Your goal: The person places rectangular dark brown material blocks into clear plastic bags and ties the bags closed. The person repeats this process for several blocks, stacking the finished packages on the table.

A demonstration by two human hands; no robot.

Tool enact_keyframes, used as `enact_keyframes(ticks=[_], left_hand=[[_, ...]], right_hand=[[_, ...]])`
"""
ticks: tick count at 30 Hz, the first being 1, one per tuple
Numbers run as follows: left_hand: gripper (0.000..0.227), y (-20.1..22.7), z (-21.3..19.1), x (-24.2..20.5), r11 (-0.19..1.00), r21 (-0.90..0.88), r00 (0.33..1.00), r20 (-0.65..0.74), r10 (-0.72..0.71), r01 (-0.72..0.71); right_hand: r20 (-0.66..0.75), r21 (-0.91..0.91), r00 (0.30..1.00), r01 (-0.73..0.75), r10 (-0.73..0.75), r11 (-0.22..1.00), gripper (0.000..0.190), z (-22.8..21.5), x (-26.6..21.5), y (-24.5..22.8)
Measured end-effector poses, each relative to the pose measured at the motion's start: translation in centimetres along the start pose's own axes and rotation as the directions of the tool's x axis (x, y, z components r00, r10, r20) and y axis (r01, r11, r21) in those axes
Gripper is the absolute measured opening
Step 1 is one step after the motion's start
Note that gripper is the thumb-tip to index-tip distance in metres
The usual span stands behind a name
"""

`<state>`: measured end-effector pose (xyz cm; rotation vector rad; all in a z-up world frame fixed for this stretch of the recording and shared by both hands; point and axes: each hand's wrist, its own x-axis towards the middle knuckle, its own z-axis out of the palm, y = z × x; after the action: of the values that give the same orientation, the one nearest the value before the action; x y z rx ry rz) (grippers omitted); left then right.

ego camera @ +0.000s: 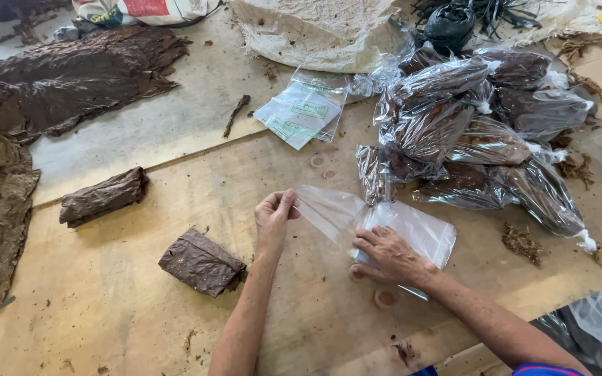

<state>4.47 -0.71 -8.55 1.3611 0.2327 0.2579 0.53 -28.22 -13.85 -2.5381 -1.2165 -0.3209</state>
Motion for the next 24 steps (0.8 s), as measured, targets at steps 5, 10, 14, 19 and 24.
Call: enact_keyframes(ticks=[5,10,14,19,24], left_hand=[[0.020,2.2,-0.9,0.0,0.996,-0.046,0.992,-0.102,0.076,-0.081],[0.018,1.7,-4.5,2.8,0.977,-0.114,0.957,-0.248,0.150,-0.182],[0.019,7.7,-6.3,1.2,0.919,-0.261,0.922,-0.330,0.202,-0.295],[0.022,12.4,-8.1,-0.9,0.852,-0.376,0.914,-0.320,0.250,-0.365],[0.020,15.2,-6.9,-4.1,0.809,-0.418,0.910,-0.213,0.354,-0.413]], right_hand=[[-0.026,0.011,0.999,-0.037,0.037,0.999,0.045,-0.2,-0.9,0.4],[-0.099,-0.018,0.995,-0.033,0.031,0.999,0.047,-0.2,-1.4,0.4],[-0.123,-0.009,0.992,-0.041,0.040,0.999,0.048,-0.4,-1.3,0.2],[-0.148,0.023,0.988,-0.034,0.037,0.999,0.052,-2.3,-0.5,-1.0],[-0.377,0.078,0.907,-0.173,0.190,0.982,0.052,-4.8,0.6,-3.9]])
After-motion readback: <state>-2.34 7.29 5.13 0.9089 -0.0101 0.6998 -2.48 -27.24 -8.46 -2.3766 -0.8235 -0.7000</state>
